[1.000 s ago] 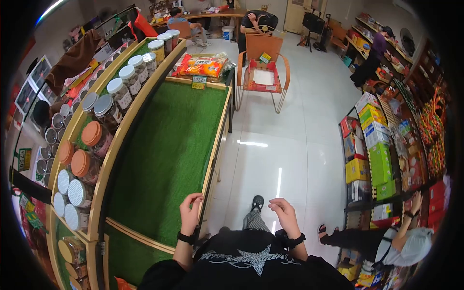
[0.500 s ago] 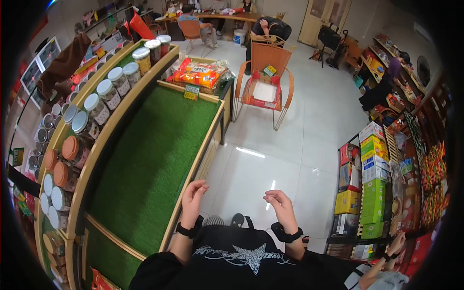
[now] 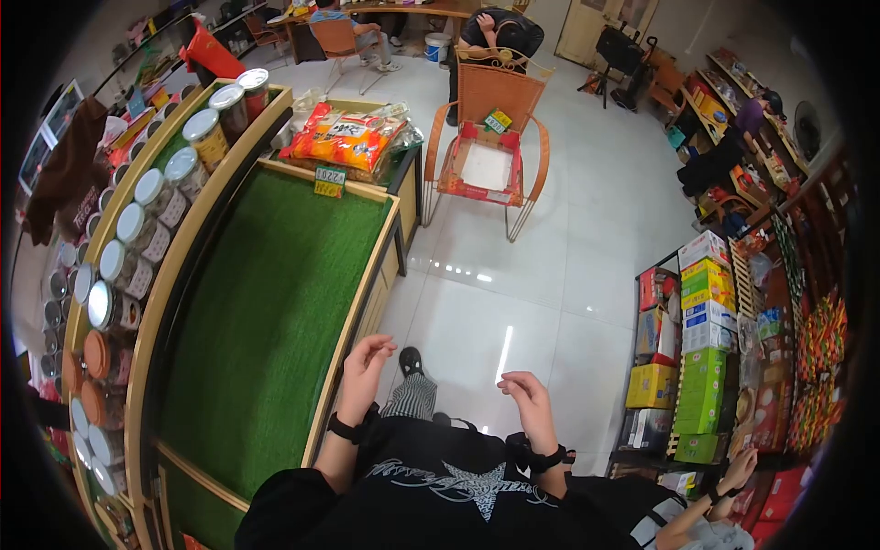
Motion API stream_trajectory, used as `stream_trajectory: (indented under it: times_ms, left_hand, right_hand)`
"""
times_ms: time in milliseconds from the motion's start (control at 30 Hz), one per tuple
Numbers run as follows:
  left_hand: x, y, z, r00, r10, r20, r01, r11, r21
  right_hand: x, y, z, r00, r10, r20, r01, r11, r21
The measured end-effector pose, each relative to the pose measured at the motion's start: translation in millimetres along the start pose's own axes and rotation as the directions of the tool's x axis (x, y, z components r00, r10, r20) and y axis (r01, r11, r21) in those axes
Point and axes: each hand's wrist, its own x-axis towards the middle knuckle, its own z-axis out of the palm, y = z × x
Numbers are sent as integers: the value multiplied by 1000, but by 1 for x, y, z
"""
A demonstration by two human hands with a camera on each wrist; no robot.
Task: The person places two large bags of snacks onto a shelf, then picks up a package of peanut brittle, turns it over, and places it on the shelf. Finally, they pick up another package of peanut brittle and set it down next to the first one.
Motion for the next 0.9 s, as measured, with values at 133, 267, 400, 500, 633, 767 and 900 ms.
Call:
stream_trajectory:
  times_ms: [133, 267, 400, 500, 633, 767, 900]
  left_hand:
    - [59, 2, 1, 998, 56, 42, -57, 998, 12]
    - [121, 15, -4, 997, 54, 53, -60, 992, 113]
    - [166, 23, -8, 986, 73, 149, -99, 979, 177]
    - [188, 24, -7, 977, 71, 203, -115, 970, 213]
    - [203, 23, -7, 972, 76, 224, -135, 957, 259]
    - [219, 15, -4, 987, 29, 156, -77, 949, 307]
    - [250, 12, 5, 994, 13, 107, -45, 952, 304]
  right_hand:
    - [55, -17, 5, 999, -50, -20, 50, 999, 1]
    - [115, -37, 20, 992, -115, -43, 115, 993, -13]
    - [160, -52, 40, 985, -155, -73, 152, 987, -47]
    - [183, -60, 50, 987, -148, -69, 147, 989, -20]
    - [216, -46, 43, 993, -87, -84, 88, 996, 5]
    - [257, -48, 26, 998, -53, -24, 53, 998, -21]
    - [312, -54, 11, 999, -38, 17, 39, 999, -12]
